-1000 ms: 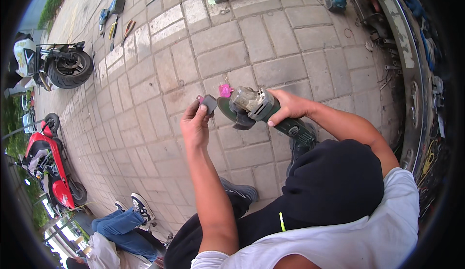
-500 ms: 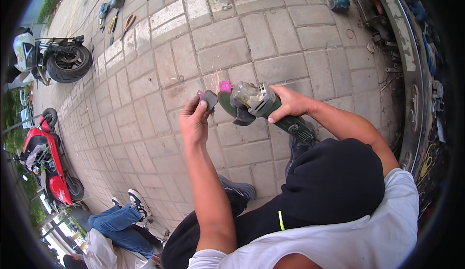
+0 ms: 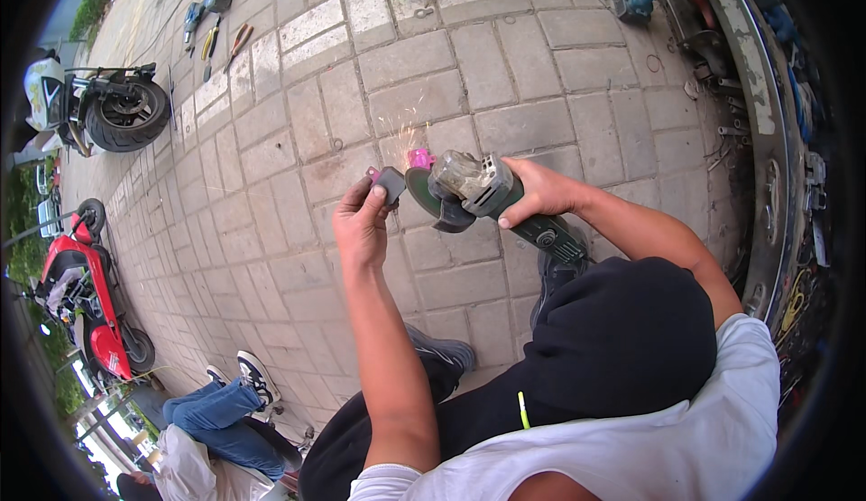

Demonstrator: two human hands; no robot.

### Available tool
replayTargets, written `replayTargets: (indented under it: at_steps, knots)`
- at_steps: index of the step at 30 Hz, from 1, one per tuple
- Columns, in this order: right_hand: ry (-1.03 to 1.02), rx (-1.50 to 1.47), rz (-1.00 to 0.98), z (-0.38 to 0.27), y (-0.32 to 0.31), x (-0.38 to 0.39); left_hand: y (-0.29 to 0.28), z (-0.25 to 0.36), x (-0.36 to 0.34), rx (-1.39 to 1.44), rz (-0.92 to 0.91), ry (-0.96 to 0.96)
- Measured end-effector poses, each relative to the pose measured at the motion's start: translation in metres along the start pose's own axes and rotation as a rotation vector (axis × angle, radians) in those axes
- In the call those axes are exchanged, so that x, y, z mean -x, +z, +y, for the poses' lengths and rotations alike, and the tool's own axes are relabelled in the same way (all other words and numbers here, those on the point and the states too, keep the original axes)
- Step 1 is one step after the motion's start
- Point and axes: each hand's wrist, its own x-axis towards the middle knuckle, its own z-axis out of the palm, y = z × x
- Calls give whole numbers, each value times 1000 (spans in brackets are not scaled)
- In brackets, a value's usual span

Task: The person uses an angle grinder to grind a small metal part, producing sparks. They repeatedly reposition the part and continue grinding different edges. The person briefly sets the grinder down and picks up another small metal piece before resuming grinding.

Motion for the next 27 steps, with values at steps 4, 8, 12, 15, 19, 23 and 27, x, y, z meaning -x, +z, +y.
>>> replayTargets:
  at_steps: [4,8,12,15,19,23,27]
  knots:
    - [0,-1,2,-1,0,0,-1,0,0,-5,-5,-1]
    - [-3,-6,4,-3,1,1,-2,-1,-1,3,-13,-1]
    - [2,10,10,-1,1,0,-2,-2,-2,5,-12,4]
    - [4,13,7,-3,1,1,-3,-1,-2,-1,-10,1]
    - [2,4,12,-2,1,1,-1,0,0,-4,-14,5]
    - [5,6,15,-1,1,1,2,1,1,-2,-9,4]
    - [10,11,14,-2,1,1,-2,0,0,-30,-35,15]
